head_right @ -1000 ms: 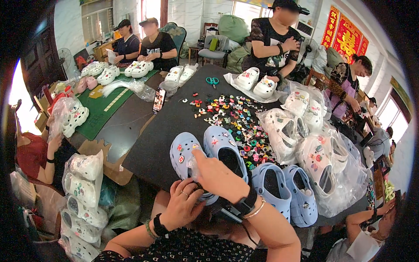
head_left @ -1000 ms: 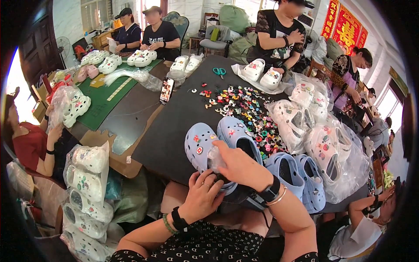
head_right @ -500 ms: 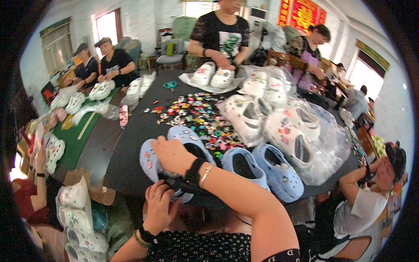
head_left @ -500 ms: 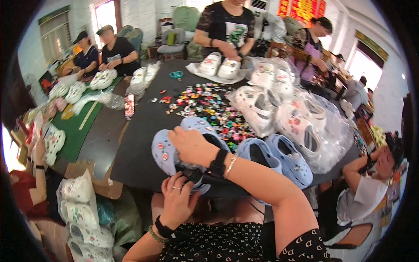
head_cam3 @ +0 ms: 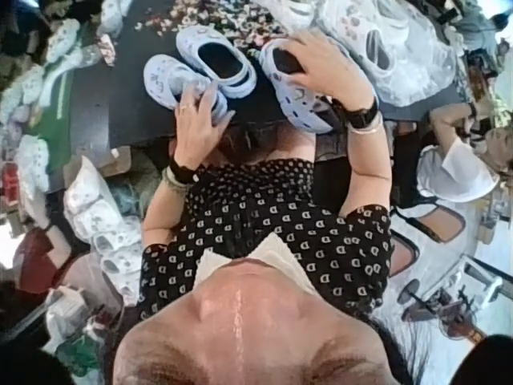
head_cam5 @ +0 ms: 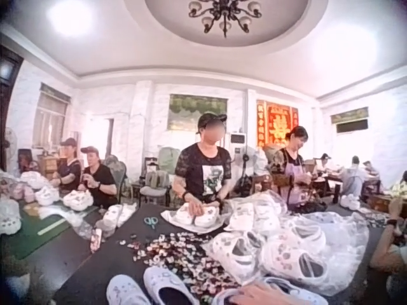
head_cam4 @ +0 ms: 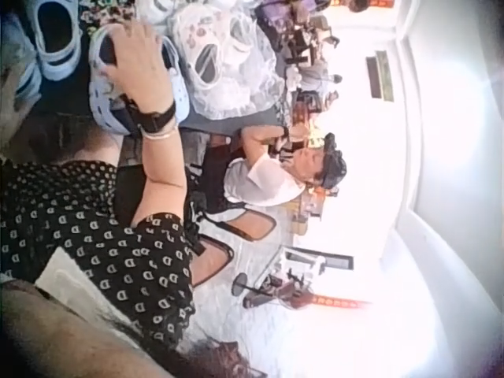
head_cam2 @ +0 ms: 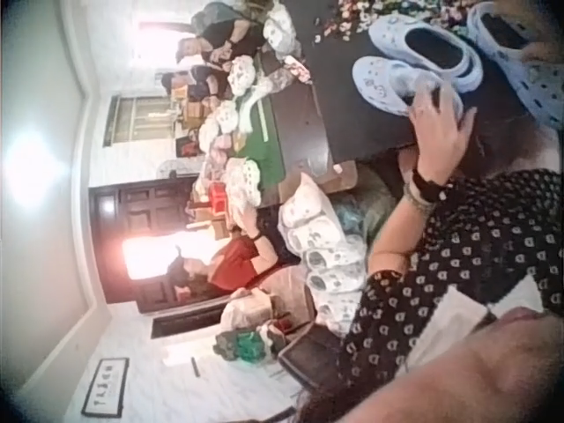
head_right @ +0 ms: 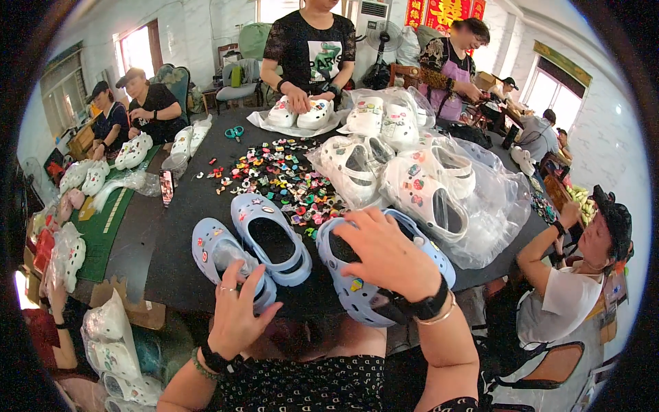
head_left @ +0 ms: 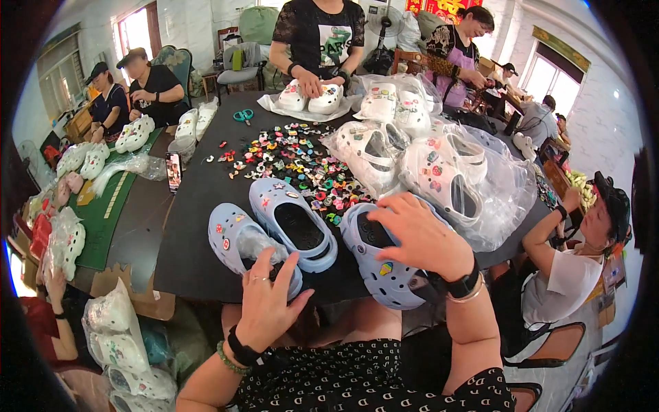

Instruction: Apply decorative charms and components to foam-based footwear (crocs style) in a workshop setting.

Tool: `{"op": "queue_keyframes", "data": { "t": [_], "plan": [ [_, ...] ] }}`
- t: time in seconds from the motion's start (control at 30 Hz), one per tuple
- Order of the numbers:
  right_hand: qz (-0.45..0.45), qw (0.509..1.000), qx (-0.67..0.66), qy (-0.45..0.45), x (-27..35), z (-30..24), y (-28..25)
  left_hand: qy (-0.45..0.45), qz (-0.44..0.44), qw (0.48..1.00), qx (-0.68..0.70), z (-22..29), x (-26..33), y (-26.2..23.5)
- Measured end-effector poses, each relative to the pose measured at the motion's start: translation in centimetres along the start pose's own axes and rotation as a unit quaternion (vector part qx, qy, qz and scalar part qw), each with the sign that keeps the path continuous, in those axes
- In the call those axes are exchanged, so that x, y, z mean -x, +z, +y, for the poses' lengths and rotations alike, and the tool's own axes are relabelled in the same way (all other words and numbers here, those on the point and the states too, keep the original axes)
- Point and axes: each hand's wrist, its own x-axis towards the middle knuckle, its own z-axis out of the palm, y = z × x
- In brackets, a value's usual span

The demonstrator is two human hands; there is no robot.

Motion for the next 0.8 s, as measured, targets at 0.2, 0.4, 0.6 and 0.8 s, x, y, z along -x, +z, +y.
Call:
{"op": "queue_keyframes", "data": {
  "t": [0.2, 0.4, 0.6, 0.8],
  "plan": [
    [-0.115, 0.988, 0.068, 0.073, 4.7, 1.5, 1.4, -0.042, -0.066, 0.996, -0.029, 1.3, -3.7, 2.3],
    [-0.122, 0.986, 0.047, 0.102, 5.0, 1.9, 2.0, 0.025, -0.123, 0.992, -0.034, -0.6, -4.0, 3.0],
    [-0.059, 0.985, 0.042, 0.158, 5.9, 2.8, 1.5, 0.206, -0.242, 0.945, -0.082, -5.4, -3.0, -4.3],
    [-0.059, 0.975, 0.039, 0.211, 5.5, 2.7, 1.8, 0.201, -0.236, 0.919, -0.244, -11.2, -1.6, -10.4]
  ]
}}
